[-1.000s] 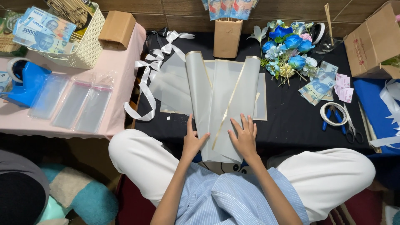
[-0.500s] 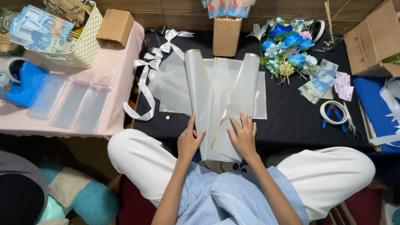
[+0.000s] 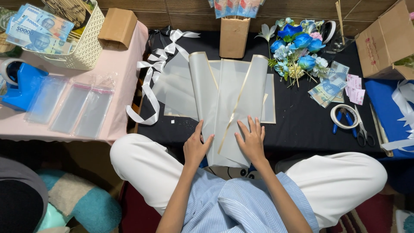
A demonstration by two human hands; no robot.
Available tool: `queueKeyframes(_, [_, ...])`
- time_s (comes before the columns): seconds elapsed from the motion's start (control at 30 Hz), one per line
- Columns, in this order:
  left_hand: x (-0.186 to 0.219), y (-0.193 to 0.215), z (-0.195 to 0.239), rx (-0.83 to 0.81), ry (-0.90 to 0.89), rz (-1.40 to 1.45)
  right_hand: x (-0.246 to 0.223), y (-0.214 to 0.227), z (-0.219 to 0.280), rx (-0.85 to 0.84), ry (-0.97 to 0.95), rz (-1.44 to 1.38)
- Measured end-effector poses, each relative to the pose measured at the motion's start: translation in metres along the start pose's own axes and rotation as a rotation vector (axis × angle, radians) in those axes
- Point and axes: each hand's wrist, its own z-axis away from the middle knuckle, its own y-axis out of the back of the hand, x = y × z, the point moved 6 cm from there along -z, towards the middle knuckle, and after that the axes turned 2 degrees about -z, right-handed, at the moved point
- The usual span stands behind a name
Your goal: The person arranges translucent wrapping paper on a table, places a cardboard base with fanned banknotes on top, and folds the paper around it to form a bouquet. They adjust the paper and base repeatedly to shape the arrangement.
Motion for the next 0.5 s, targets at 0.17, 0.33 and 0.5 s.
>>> queueKeyframes(0.17, [0.003,-0.004,0.0,0.024,-0.028,-0.055,-0.001,0.001,0.0,-0.007,-0.003,-0.005])
queueKeyframes(0.33, [0.009,0.005,0.002,0.004,-0.006,-0.032,0.015,0.01,-0.028,0.091,0.012,-0.105])
queueKeyframes(0.5, [-0.013,0.011,-0.009,0.004,0.136,0.074,0.06,0.062,-0.158,0.34,-0.009,-0.525])
